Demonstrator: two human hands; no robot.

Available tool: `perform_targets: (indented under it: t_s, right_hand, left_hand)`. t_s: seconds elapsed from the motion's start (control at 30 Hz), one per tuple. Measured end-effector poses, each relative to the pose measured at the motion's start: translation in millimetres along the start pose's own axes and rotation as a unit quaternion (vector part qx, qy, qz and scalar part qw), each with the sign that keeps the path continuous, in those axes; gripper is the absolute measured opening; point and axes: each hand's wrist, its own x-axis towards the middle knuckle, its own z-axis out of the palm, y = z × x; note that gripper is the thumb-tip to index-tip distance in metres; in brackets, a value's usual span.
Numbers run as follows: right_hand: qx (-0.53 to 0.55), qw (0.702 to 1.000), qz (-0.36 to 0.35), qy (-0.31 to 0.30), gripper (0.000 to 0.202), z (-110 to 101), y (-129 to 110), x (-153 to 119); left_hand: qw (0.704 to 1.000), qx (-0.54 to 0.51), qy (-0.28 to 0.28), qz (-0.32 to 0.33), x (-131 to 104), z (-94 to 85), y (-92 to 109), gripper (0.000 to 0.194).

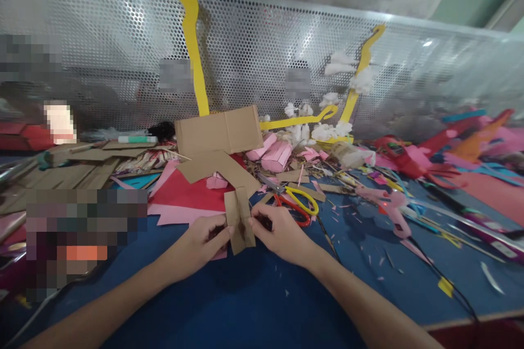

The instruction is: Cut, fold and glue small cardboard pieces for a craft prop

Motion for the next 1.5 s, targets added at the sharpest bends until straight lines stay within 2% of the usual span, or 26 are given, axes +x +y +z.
perform_targets:
  t_s: [0.2,0.53,0.7,0.77,0.9,1.03,1.17,1.5]
  right_hand:
    - [0.013,1.0,-0.009,-0.003,0.023,2.3,0.9,-1.3]
    - [0.01,1.0,-0.016,-0.009,0.024,2.6,-1.9,-1.2]
    - [0.013,1.0,-0.008,-0.003,0.021,3.3,-3.6,-0.6]
    - [0.014,1.0,-0.007,-0.004,0.022,2.5,-4.6,-0.5]
    - [0.013,1.0,-0.006,-0.007,0.02,0.7,-5.9,-1.0]
    - [0.001,1.0,-0.005,0.002,0.025,1.6,-5.4,-0.9]
    - [0.0,1.0,-0.009,0.006,0.028,3.9,-3.7,0.0]
    - [0.005,1.0,-0.008,-0.001,0.029,5.9,-4.0,-0.2]
  left_hand:
    - [0.999,-0.032,-0.017,-0.019,0.1,1.8,-3.6,0.033]
    - [1.0,-0.018,-0.014,-0.008,-0.2,1.4,-4.1,0.033]
    - [0.999,-0.034,0.0,-0.018,1.9,2.0,-1.9,0.035]
    - [0.999,-0.038,0.017,-0.002,3.1,2.0,-1.0,0.037]
    - [0.999,-0.018,0.033,0.039,3.7,2.7,-1.3,0.034]
    - [0.999,0.023,0.021,0.02,1.3,4.9,-2.1,0.037]
    - [0.996,0.07,0.04,0.035,-1.0,6.4,0.4,0.037]
    - [0.995,0.087,0.034,0.037,-1.0,6.0,-0.3,0.035]
